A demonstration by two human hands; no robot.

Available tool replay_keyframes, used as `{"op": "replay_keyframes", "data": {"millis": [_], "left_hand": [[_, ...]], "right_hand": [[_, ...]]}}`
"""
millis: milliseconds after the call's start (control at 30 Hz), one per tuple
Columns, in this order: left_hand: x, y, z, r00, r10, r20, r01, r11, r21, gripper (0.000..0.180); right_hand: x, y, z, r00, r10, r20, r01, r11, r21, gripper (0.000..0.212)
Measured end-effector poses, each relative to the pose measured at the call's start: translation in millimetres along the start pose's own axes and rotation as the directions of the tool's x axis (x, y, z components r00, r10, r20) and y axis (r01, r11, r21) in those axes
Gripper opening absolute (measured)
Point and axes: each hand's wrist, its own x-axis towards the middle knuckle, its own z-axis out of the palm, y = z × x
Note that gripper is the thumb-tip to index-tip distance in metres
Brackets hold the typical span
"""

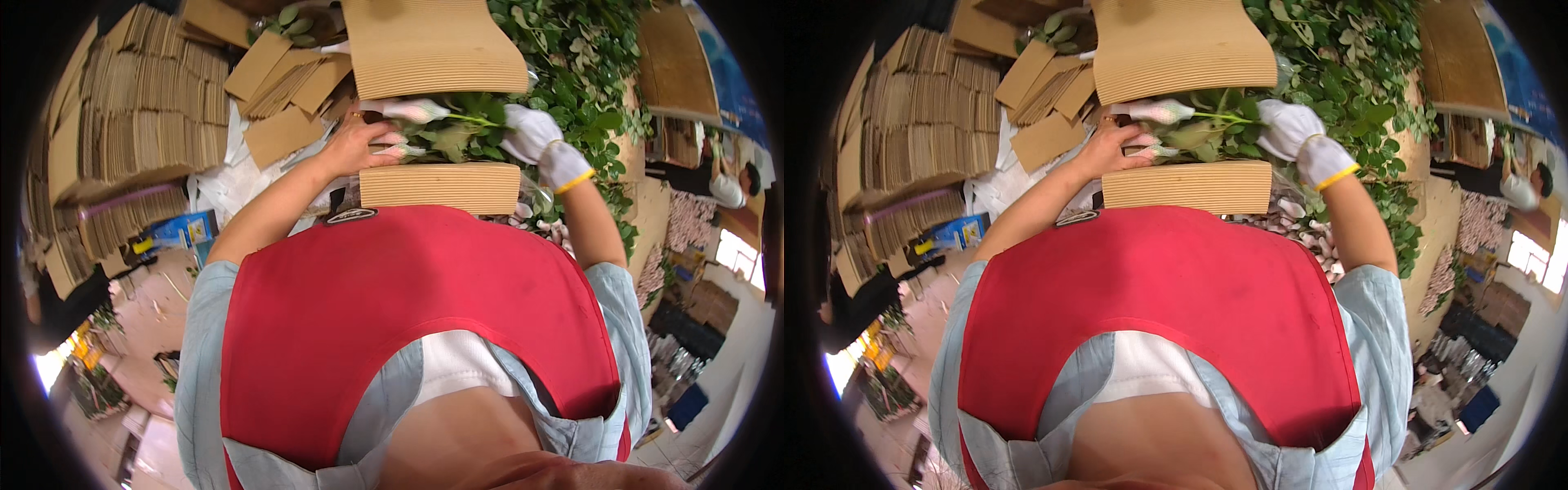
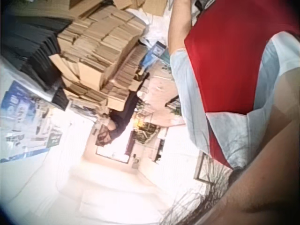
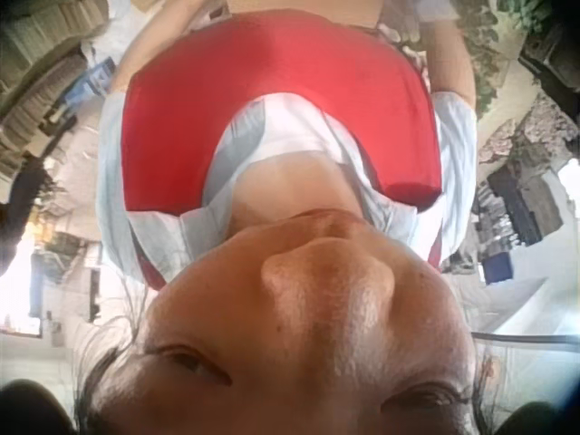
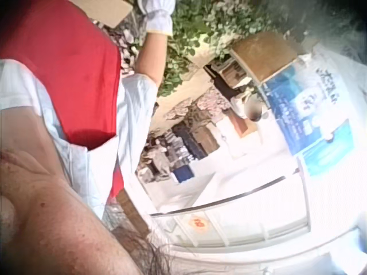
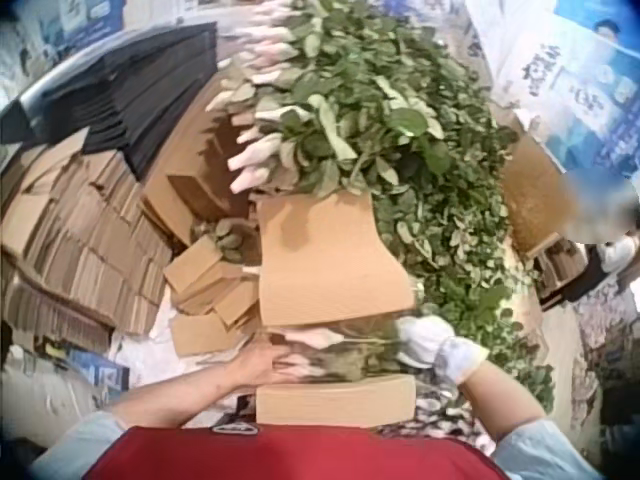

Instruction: The person places flowers into a cardboard sleeve by hand, aligns the heads, and then uses a stapler to secure the sleeve.

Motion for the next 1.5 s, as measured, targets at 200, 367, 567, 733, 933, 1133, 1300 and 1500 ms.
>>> {"op": "replay_keyframes", "data": {"millis": [200, 367, 567, 733, 933, 1133, 1300, 1500], "left_hand": [[-8, -4, 9, 0.992, 0.051, -0.116, -0.053, 0.998, -0.013, 0.053], [-2, -11, 11, 0.965, 0.135, -0.225, -0.129, 0.991, 0.039, 0.052], [6, -7, 11, 0.993, -0.058, -0.104, 0.034, 0.975, -0.219, 0.037], [3, -7, 18, 0.982, -0.125, -0.144, 0.093, 0.972, -0.215, 0.061], [5, -3, 11, 0.971, -0.037, -0.235, 0.035, 0.999, -0.012, 0.054], [29, -7, -16, 0.992, -0.128, -0.019, 0.116, 0.947, -0.299, 0.031], [26, -1, -12, 0.98, -0.199, -0.006, 0.194, 0.963, -0.188, 0.025], [27, 6, -5, 0.98, -0.062, -0.188, 0.041, 0.993, -0.112, 0.018]], "right_hand": [[21, 40, 19, 0.902, -0.271, 0.338, 0.418, 0.746, -0.518, 0.034], [15, 16, -2, 0.903, -0.272, 0.333, 0.392, 0.839, -0.378, 0.041], [21, -14, -21, 0.85, -0.5, 0.168, 0.526, 0.79, -0.316, 0.036], [35, 18, 29, 0.941, -0.32, 0.11, 0.337, 0.864, -0.374, 0.044], [34, 27, 38, 0.899, -0.426, 0.096, 0.42, 0.783, -0.458, 0.035], [8, -41, -6, 0.931, -0.339, 0.134, 0.322, 0.591, -0.74, 0.034], [1, -151, -66, 0.692, -0.721, -0.045, 0.651, 0.649, -0.394, 0.014], [107, -106, -42, 0.808, -0.002, 0.59, 0.18, 0.953, -0.243, 0.064]]}}
